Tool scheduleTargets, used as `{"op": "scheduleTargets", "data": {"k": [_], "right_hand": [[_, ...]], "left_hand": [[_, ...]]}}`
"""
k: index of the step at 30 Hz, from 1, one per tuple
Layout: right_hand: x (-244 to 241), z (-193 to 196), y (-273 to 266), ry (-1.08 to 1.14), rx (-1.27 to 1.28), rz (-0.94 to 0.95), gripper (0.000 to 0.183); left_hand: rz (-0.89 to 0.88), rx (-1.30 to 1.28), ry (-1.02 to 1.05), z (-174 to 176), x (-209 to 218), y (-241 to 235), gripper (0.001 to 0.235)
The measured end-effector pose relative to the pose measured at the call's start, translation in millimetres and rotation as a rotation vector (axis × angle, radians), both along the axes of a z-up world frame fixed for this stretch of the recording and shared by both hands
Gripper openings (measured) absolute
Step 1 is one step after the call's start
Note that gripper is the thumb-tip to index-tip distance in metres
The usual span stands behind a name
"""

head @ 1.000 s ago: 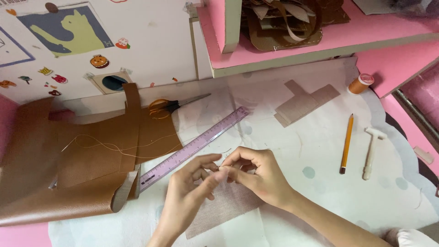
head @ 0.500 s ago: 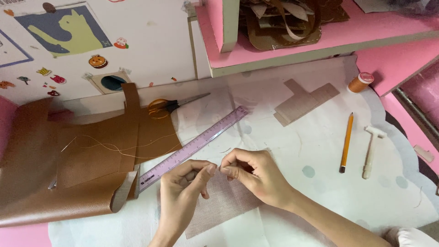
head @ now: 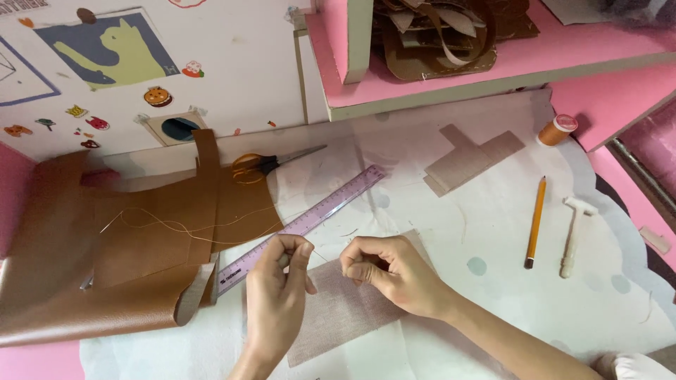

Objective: Marking and cutting leather pieces for a craft project using scissors, a ruler, and a pencil.

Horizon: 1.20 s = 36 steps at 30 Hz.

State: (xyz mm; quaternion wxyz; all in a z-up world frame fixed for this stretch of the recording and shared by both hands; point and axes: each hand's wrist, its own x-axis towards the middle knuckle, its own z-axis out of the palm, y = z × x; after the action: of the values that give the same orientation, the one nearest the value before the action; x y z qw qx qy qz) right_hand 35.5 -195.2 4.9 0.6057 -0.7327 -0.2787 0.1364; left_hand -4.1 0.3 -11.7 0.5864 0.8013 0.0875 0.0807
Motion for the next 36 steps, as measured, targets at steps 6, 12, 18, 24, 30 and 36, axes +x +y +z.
{"op": "scheduleTargets", "data": {"k": [6,12,18,24,30,36], "right_hand": [[10,-1,-2,0.121,-0.111,-0.030,0.018],[3,10,4,0.113,-0.129,-0.089,0.057],[-4,6,7,0.095,0.045,-0.109,0.021],[-4,6,6,0.099,0.018,-0.158,0.019],[0,3,1,0.164,-0.031,-0.207,0.022],[1,4,-2,0.137,-0.098,-0.273,0.023]], "left_hand": [[-0.010,0.196,-0.147,-5,6,8,0.017],[-0.082,0.161,-0.245,-2,3,-5,0.009],[-0.102,-0.081,-0.043,-1,5,-9,0.012],[-0.047,-0.158,-0.097,-11,16,6,0.020],[0.006,0.671,-0.299,-17,71,64,0.029],[0.027,0.933,-0.237,-56,95,91,0.038]]}}
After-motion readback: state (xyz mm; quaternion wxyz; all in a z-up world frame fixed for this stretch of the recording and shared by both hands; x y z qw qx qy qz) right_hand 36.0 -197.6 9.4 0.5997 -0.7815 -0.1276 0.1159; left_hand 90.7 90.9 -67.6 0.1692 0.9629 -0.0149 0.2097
